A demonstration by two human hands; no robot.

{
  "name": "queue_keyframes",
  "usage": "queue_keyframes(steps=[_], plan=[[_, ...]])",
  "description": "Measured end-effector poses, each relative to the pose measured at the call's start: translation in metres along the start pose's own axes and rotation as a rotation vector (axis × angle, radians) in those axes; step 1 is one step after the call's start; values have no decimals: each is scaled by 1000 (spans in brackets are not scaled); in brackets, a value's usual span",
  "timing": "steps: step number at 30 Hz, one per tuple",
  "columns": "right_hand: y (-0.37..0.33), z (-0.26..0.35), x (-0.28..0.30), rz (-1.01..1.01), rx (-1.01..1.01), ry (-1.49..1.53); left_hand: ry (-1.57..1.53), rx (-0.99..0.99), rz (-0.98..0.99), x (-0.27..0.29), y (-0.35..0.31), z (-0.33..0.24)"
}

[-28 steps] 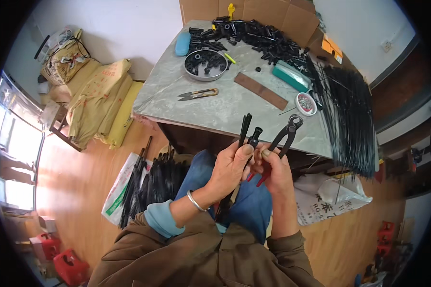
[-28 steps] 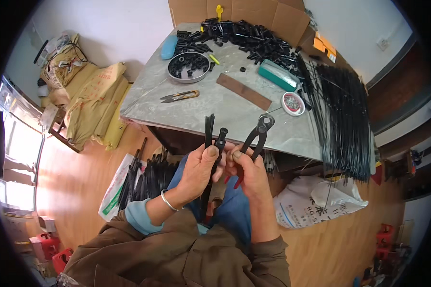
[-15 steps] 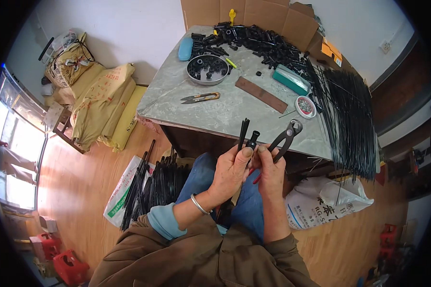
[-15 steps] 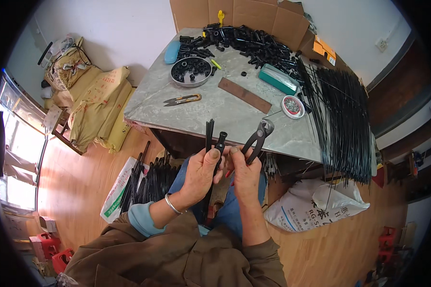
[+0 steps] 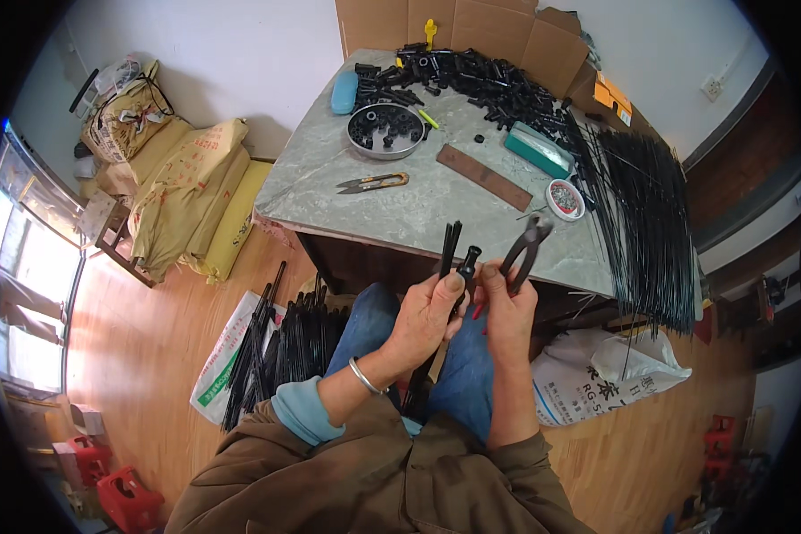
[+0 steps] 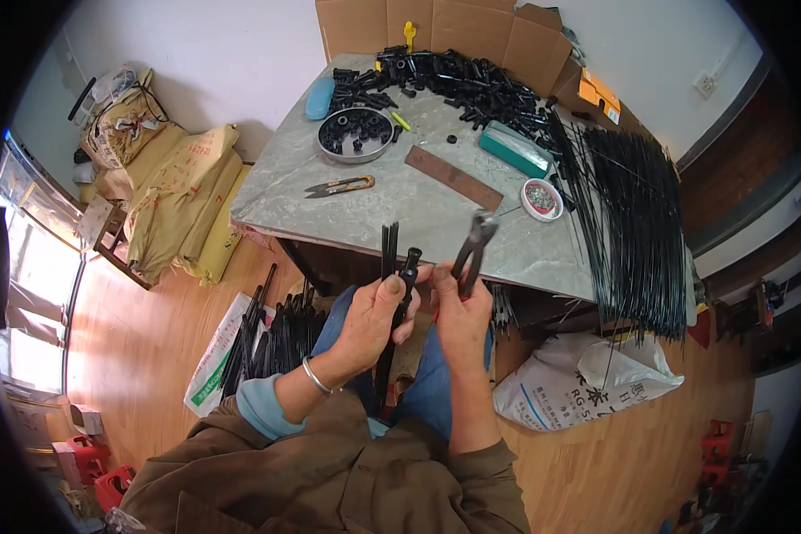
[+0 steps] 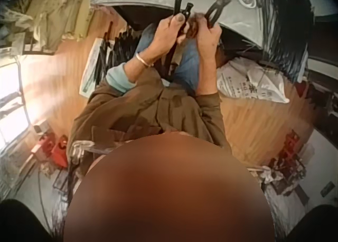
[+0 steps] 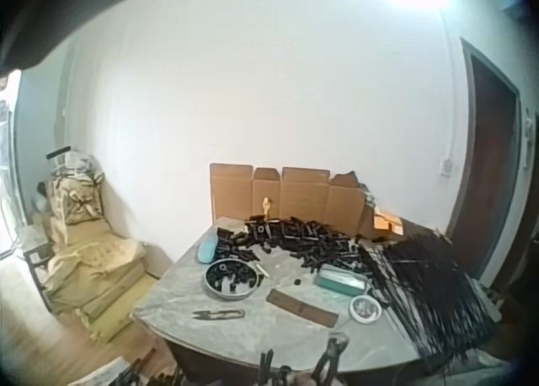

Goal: Measure, cut, and organize long black rods into bundles on a production table.

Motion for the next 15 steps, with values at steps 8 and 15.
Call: queue_keyframes(steps=[8, 15], plan=[[-31, 1, -13, 201, -33, 54, 86, -46, -114, 10, 10, 4], [-29, -4, -15, 178, -75, 198, 47, -38, -110, 8, 7, 3]])
Point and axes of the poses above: each hand's wrist, its own y-axis towards the middle knuckle, its own x-axis out of the back of the hand, z = x × y, the point moved 1 cm from there along y, towards the middle knuckle, and after that the axes turned 6 degrees about -y, right-handed, at the moved point
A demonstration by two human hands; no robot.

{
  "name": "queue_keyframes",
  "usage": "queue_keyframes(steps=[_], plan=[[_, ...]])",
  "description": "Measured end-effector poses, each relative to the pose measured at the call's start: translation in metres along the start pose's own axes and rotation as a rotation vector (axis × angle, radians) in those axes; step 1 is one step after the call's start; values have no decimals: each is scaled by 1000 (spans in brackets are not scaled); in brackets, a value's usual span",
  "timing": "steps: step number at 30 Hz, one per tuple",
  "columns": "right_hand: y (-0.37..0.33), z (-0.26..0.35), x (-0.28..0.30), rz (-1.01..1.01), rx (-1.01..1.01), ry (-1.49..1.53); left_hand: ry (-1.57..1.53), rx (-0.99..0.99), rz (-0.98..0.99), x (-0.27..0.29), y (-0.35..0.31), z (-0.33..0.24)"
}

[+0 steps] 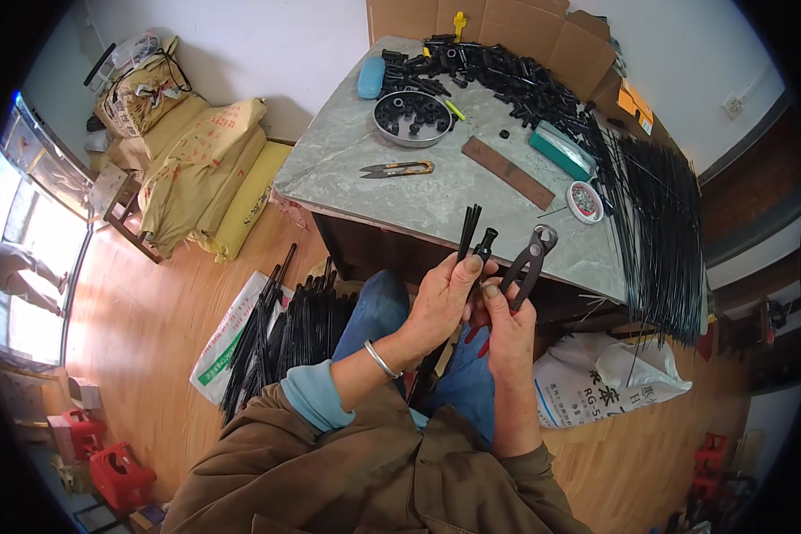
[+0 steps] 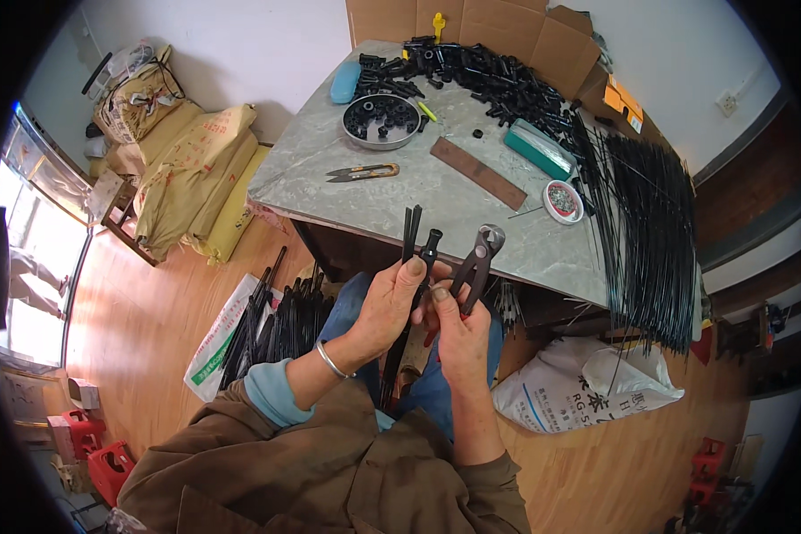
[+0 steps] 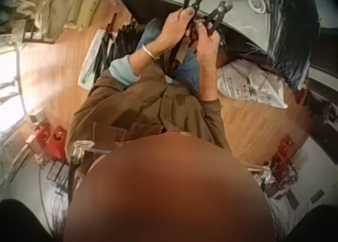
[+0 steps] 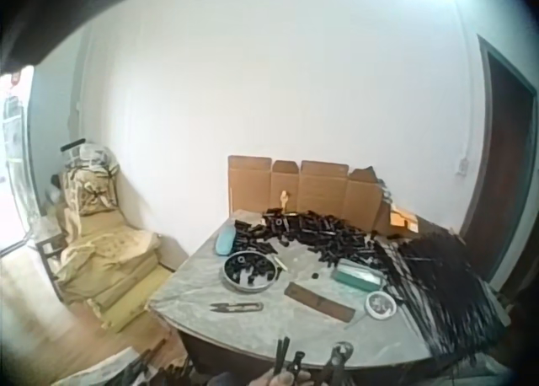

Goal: Measure, cut, and organize long black rods into bundles on a production table.

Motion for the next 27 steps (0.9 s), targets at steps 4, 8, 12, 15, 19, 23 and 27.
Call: queue_keyframes(steps=[4, 8, 12, 15, 19, 23, 27], plan=[[-2, 2, 0, -6, 9, -6, 23, 10, 7, -2, -1, -1], [-2, 7, -2, -34, -9, 1, 33, -2, 20, -2, 0, 1], [-1, 5, -1, -38, -2, -4, 27, -6, 20, -3, 0, 0], [-1, 6, 1, -39, -3, -11, 26, -3, 17, -3, 0, 2], [-2, 3, 1, -54, 9, -22, 15, 1, 12, -3, 0, 3], [-3, 6, -1, -77, 50, -80, -21, -8, 6, -6, 0, 1], [-4, 8, -2, -76, 69, -116, -64, 5, 28, -4, 0, 1]])
Point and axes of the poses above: each hand's wrist, its own y-axis towards the middle knuckle, its own x-axis out of the back of the hand, z = x × y, the point moved 1 cm from there along y, towards the middle knuckle, and after that the axes turned 6 degrees about -y, right-handed, at the moved point
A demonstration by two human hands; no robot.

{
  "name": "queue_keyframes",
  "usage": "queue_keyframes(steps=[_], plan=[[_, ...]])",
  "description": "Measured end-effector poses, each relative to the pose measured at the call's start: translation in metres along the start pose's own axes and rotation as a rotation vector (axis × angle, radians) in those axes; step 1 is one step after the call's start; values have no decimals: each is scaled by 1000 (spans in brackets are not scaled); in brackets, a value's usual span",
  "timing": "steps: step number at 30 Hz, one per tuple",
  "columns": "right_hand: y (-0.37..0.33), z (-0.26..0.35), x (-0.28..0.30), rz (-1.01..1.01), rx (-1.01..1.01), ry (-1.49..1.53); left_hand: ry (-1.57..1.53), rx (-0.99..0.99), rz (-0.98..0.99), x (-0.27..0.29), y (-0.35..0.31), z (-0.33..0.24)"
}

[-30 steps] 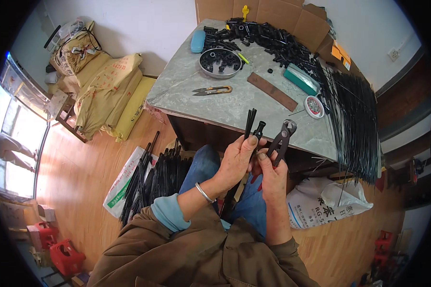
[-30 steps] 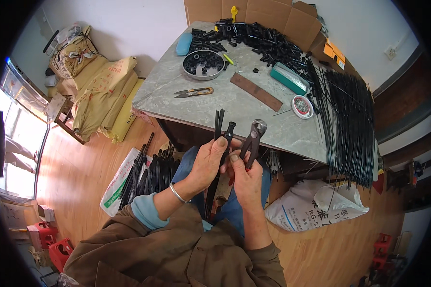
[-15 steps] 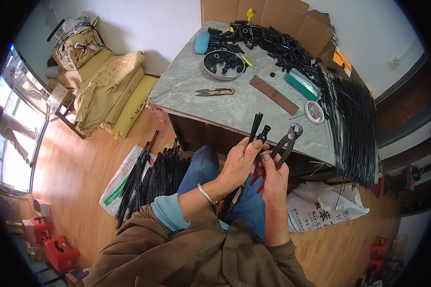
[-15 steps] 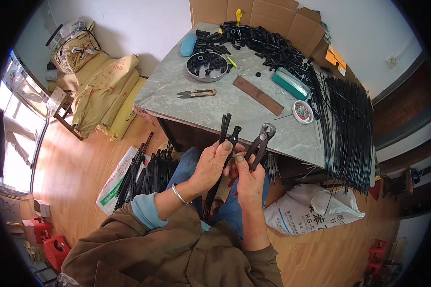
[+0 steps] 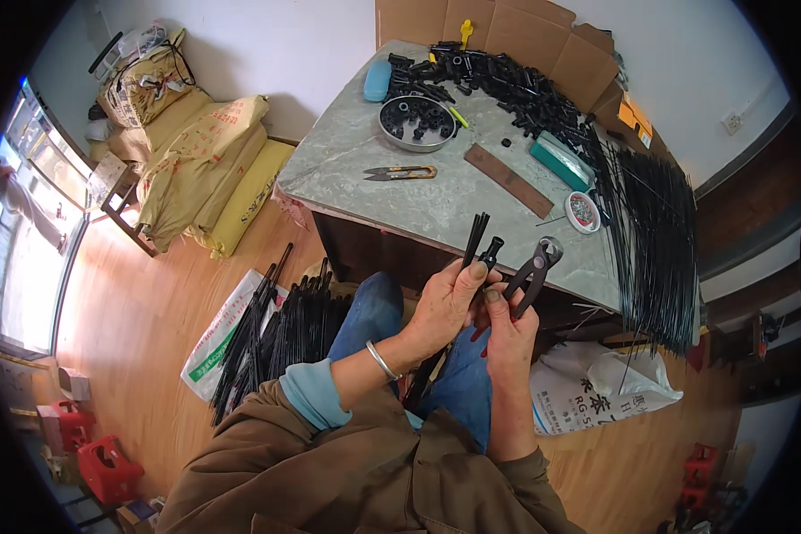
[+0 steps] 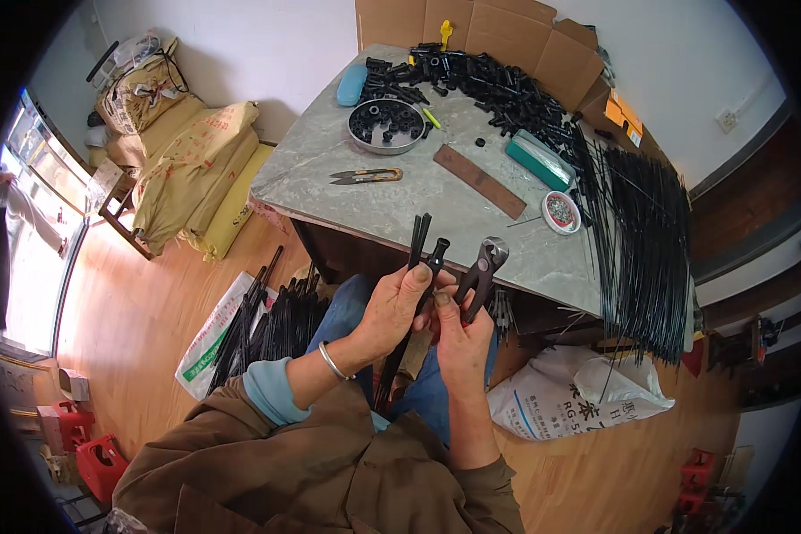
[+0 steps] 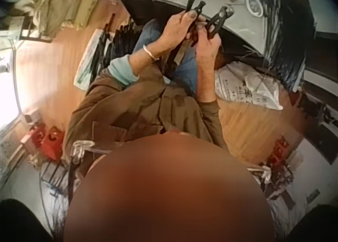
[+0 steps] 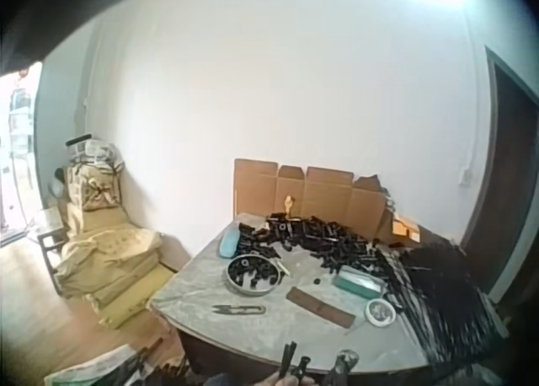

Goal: Measure, cut, and organize long black rods into bundles on a production table.

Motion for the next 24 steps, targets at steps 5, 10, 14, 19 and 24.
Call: queue_keyframes(steps=[5, 10, 14, 19, 24], plan=[[0, -2, 0, -19, -19, 42, -8, 18, 9, 3, 1, 4], [0, -5, 0, -28, -16, 48, -13, 5, 0, 1, 0, 3], [-1, -5, 0, -34, -40, 54, -8, 10, -12, 0, 0, 2], [-1, -3, 0, -20, -43, 66, -10, 16, -19, -1, -1, 3], [1, -7, 3, -28, -33, 79, -7, 15, -25, -2, -1, 2]])
Point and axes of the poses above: each hand's wrist, its own y-axis towards the middle knuckle, its own x-axis out of the back of the hand, z = x × y, the point moved 1 cm from there along y, towards the middle knuckle, and after that the axes turned 6 degrees about -y, right-handed, at the moved point
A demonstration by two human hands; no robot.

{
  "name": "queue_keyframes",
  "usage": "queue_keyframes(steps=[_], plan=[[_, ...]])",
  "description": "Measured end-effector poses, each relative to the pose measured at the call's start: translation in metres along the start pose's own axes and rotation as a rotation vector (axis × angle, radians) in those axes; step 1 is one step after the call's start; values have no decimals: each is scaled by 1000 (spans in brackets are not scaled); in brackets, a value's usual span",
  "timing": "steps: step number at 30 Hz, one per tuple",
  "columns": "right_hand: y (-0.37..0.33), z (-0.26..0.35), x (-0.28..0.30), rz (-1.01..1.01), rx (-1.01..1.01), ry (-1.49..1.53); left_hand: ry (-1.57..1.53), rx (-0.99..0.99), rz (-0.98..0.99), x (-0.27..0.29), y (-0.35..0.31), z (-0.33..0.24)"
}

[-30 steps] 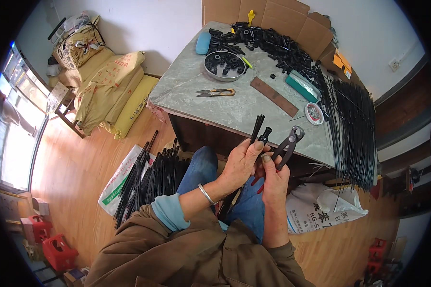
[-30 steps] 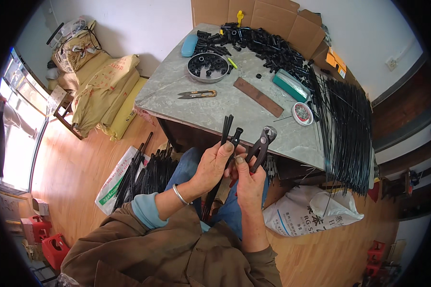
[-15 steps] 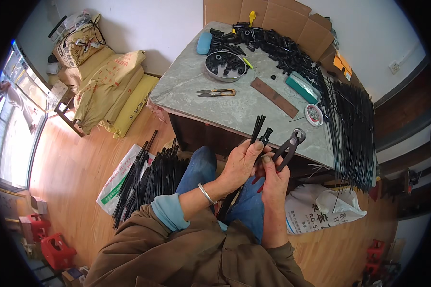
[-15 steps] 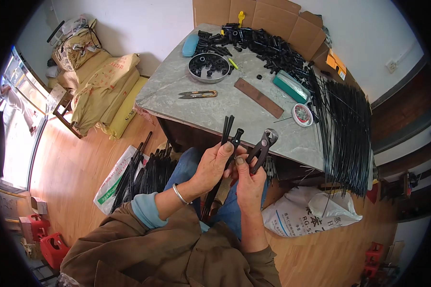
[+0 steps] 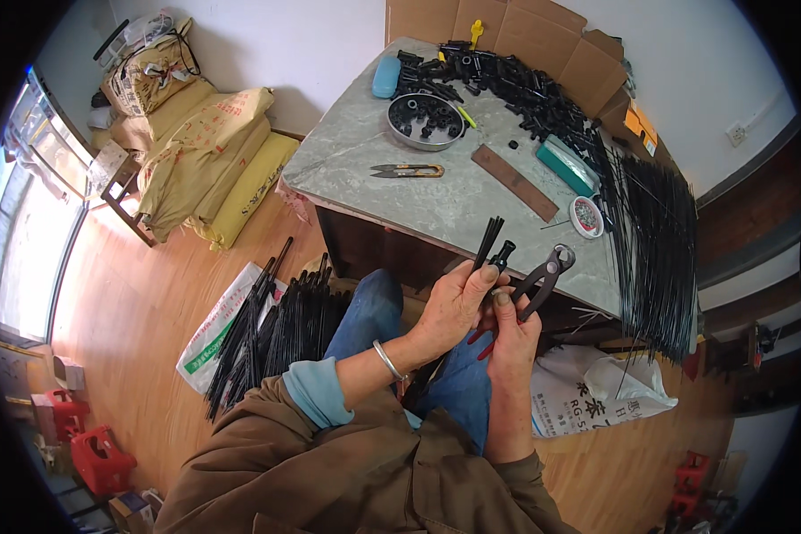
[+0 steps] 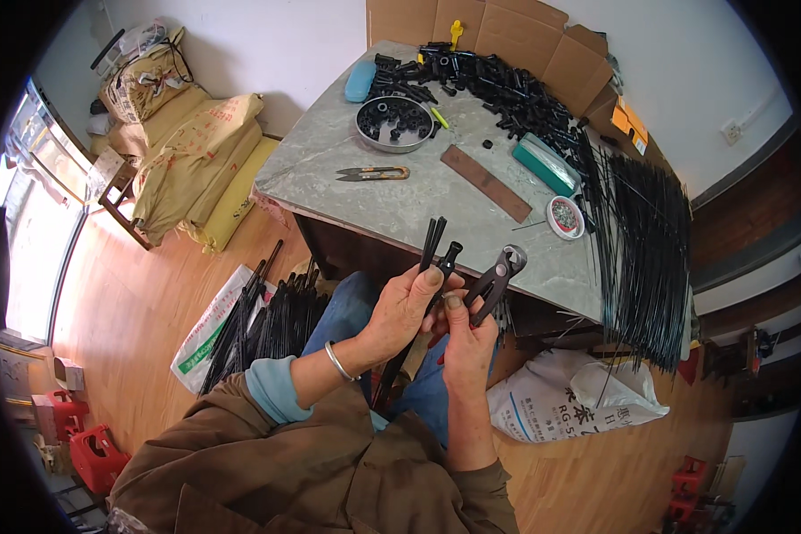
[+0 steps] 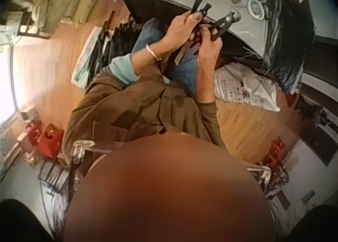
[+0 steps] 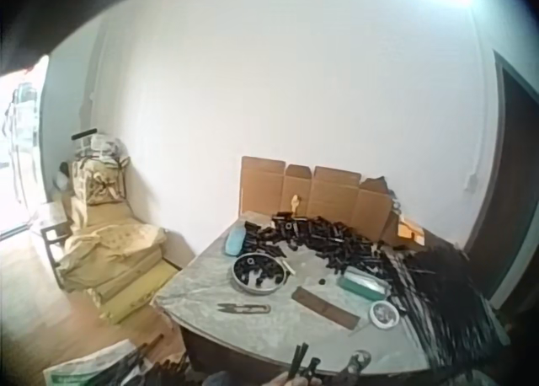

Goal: Measure, cut, and organize long black rods into bundles on a production table.

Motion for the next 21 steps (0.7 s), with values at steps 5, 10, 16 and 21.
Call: queue_keyframes(steps=[5, 10, 16, 21], plan=[[-2, 0, -1, -11, 23, -33, -3, 1, -8, -2, -2, -3], [-4, 3, -1, -25, 192, -145, 7, -13, 53, -1, -1, -1], [-1, 31, 4, 86, 63, -292, -24, 46, 179, 9, 10, 4], [-26, 67, 38, 344, -326, -381, -4, 158, 119, 21, 19, 6]])
Point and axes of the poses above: each hand's wrist, its own y-axis towards the middle knuckle, its own x-axis out of the back of the hand, z = x × y, the point moved 1 cm from there along y, towards the middle knuckle, and after that the axes turned 6 degrees about -y, right-handed, at the moved point
